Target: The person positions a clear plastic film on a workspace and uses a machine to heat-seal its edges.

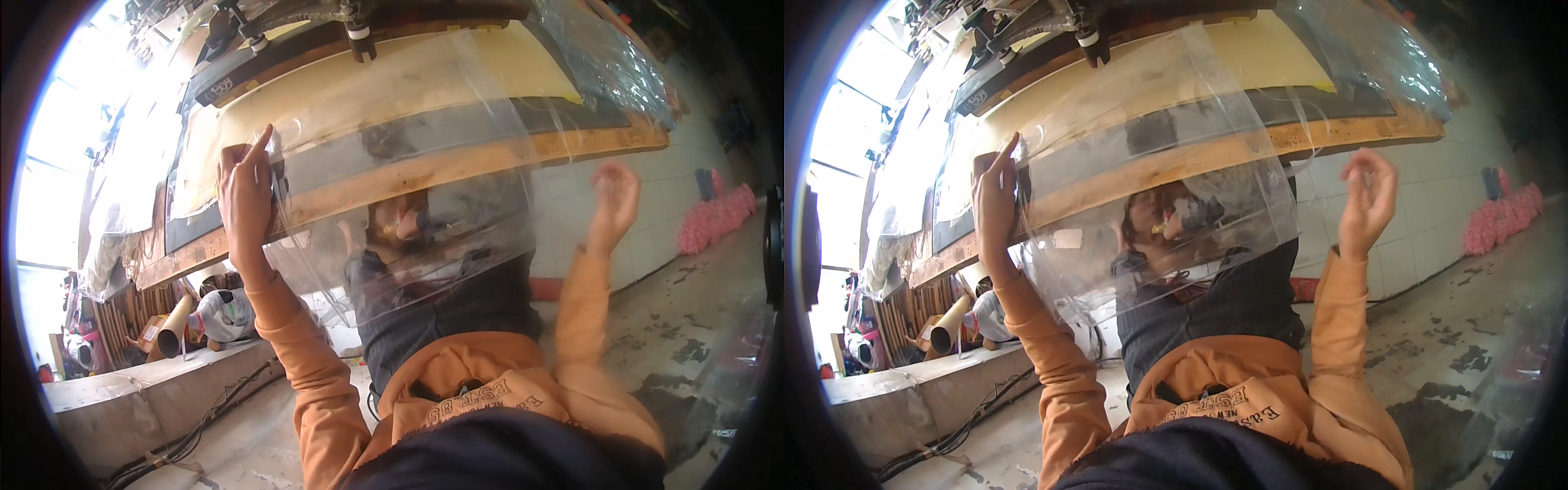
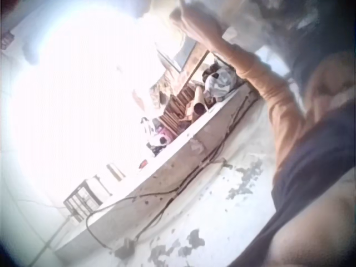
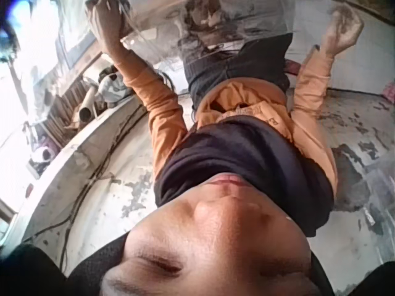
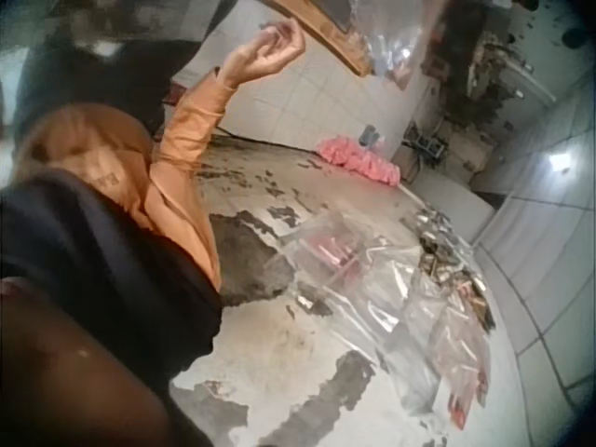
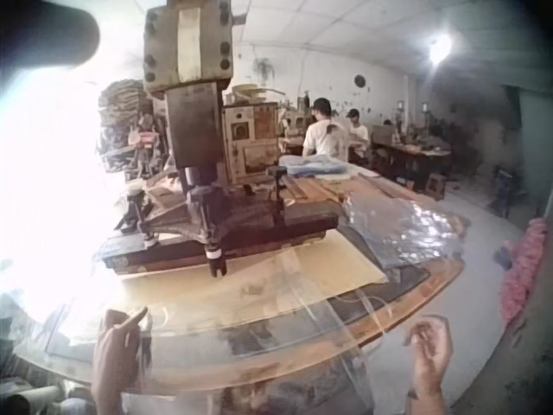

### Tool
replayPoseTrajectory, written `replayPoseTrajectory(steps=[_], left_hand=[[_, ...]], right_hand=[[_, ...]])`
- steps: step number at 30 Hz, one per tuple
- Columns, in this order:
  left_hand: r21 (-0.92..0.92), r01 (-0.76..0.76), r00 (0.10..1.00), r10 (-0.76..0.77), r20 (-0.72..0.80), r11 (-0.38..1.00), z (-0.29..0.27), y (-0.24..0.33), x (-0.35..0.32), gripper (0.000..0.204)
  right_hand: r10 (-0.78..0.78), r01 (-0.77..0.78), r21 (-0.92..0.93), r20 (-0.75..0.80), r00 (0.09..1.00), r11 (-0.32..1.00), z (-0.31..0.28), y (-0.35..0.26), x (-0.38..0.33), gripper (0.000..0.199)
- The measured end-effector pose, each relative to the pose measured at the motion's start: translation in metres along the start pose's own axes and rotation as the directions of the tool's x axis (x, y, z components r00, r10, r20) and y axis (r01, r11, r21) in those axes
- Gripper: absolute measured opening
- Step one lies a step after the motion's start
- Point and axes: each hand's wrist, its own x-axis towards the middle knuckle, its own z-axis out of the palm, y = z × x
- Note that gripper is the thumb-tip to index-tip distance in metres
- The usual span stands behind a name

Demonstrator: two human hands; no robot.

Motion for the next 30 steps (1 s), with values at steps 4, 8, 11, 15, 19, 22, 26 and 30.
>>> replayPoseTrajectory(steps=[4,8,11,15,19,22,26,30], left_hand=[[0.023,-0.028,0.999,0.028,-0.025,0.999,-0.002,-0.002,-0.001,0.033],[0.013,-0.021,1.000,0.021,-0.019,1.000,0.003,-0.007,0.001,0.033],[-0.001,-0.011,0.999,0.011,-0.034,1.000,0.007,-0.009,0.002,0.033],[0.014,-0.001,1.000,0.001,-0.029,1.000,0.003,-0.010,0.001,0.032],[0.009,-0.008,1.000,0.009,-0.024,1.000,0.005,-0.010,0.003,0.032],[-0.007,-0.014,1.000,0.014,-0.028,1.000,0.008,-0.011,0.003,0.033],[-0.019,-0.032,0.999,0.031,-0.021,0.999,0.006,-0.011,0.003,0.033],[-0.076,-0.028,0.998,0.023,-0.056,0.997,0.005,-0.012,0.001,0.032]], right_hand=[[-0.029,0.033,-0.008,0.254,0.967,0.999,0.000,-0.009,-0.040,0.036],[-0.068,0.083,-0.020,0.400,0.914,0.996,-0.001,-0.022,-0.041,0.038],[-0.158,0.179,-0.003,0.454,0.877,0.984,-0.010,-0.028,-0.028,0.027],[-0.224,0.252,0.000,0.463,0.858,0.968,-0.007,-0.048,-0.015,0.008],[-0.121,0.093,0.086,0.425,0.897,0.992,0.014,-0.054,-0.005,0.010],[0.000,-0.008,0.018,0.421,0.907,1.000,0.023,-0.050,0.004,0.013],[0.089,-0.115,0.042,0.392,0.916,0.992,0.032,-0.050,0.007,0.014],[0.117,-0.142,0.030,0.411,0.904,0.989,0.037,-0.050,0.008,0.015]])
